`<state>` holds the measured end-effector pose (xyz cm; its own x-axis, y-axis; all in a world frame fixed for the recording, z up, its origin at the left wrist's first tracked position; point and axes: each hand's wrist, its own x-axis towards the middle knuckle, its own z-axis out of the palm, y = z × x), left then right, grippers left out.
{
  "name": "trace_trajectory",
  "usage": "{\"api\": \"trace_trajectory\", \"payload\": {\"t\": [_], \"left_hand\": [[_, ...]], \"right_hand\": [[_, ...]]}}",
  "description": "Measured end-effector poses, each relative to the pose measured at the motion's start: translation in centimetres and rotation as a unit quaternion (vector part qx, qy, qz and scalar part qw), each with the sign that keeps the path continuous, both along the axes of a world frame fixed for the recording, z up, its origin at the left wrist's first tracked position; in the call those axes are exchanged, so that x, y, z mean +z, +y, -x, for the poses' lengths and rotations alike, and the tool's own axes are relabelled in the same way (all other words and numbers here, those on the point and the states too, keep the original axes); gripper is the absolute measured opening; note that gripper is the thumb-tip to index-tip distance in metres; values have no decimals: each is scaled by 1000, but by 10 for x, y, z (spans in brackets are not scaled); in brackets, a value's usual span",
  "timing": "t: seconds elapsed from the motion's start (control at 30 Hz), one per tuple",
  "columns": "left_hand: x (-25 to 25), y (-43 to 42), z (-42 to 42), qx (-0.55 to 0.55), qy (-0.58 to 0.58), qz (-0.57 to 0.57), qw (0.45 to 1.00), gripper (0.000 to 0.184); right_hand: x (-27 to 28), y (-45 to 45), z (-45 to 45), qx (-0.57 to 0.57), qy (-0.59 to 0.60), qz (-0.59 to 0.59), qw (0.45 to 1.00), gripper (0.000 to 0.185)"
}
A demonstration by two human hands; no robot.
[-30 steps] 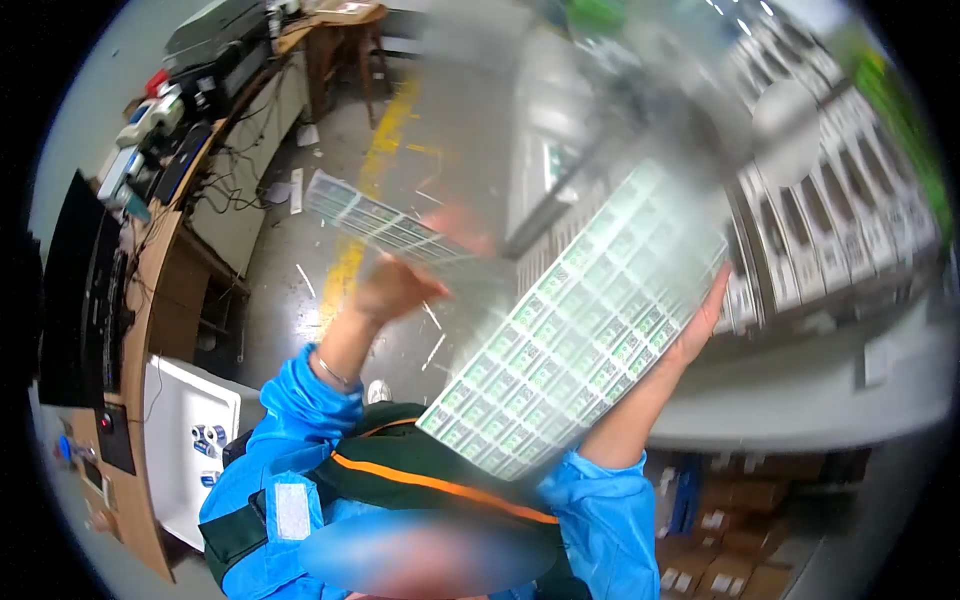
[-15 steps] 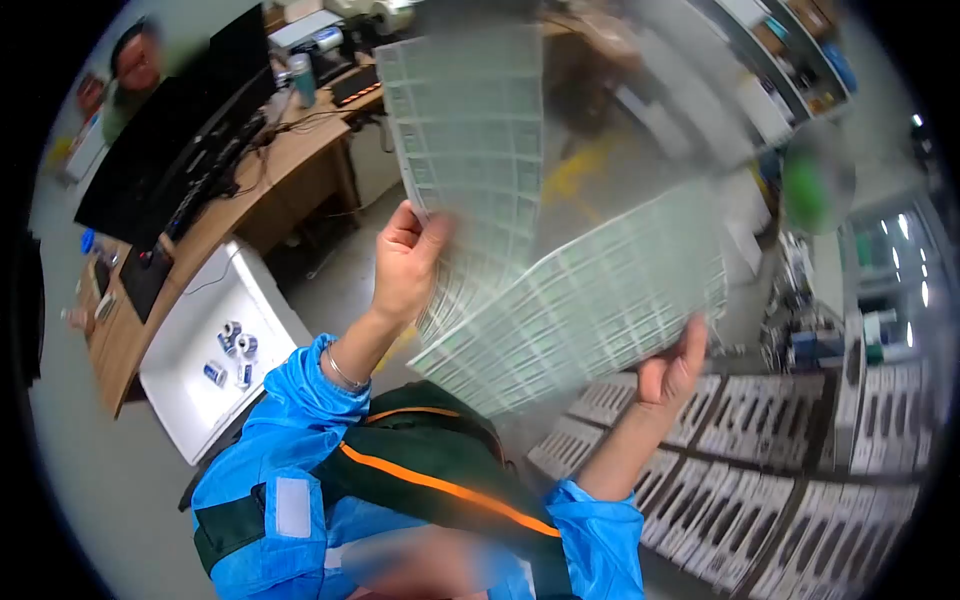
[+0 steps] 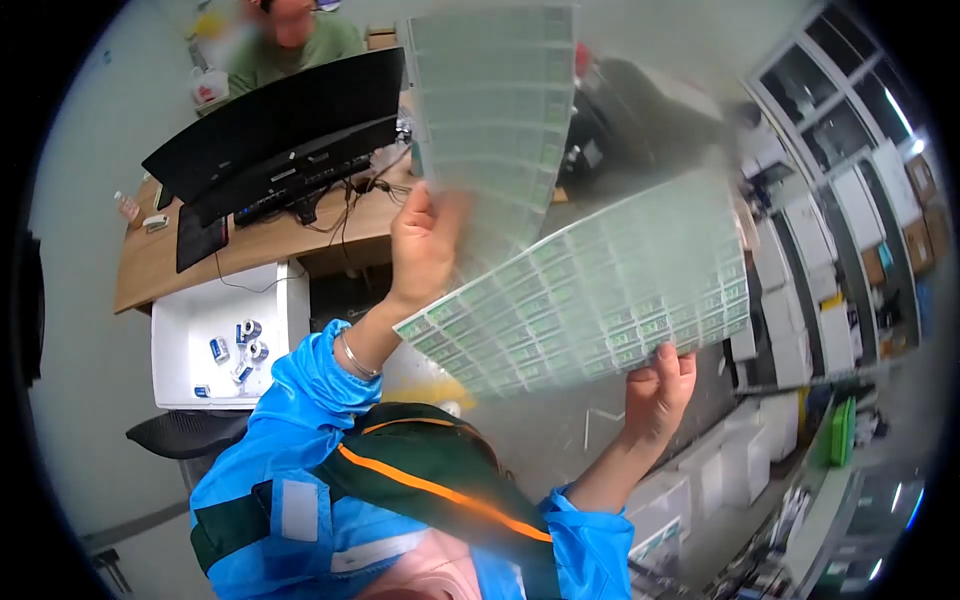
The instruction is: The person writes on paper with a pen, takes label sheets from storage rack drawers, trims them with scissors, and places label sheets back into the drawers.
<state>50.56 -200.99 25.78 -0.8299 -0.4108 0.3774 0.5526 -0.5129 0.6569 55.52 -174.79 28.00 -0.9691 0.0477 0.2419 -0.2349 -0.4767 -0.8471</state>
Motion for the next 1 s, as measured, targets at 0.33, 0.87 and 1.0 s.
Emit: {"api": "trace_trajectory", "payload": {"t": [0.33,0.87,1.0], "left_hand": [[-19,-48,209,130,23,173,976,22],[-79,-110,442,56,38,-10,998,25],[-93,-130,465,-25,-73,-48,996,20]], "right_hand": [[35,-61,197,-300,135,-138,934,21],[28,-95,309,-567,79,-187,798,26],[42,-77,297,-574,107,-171,793,27]]}}
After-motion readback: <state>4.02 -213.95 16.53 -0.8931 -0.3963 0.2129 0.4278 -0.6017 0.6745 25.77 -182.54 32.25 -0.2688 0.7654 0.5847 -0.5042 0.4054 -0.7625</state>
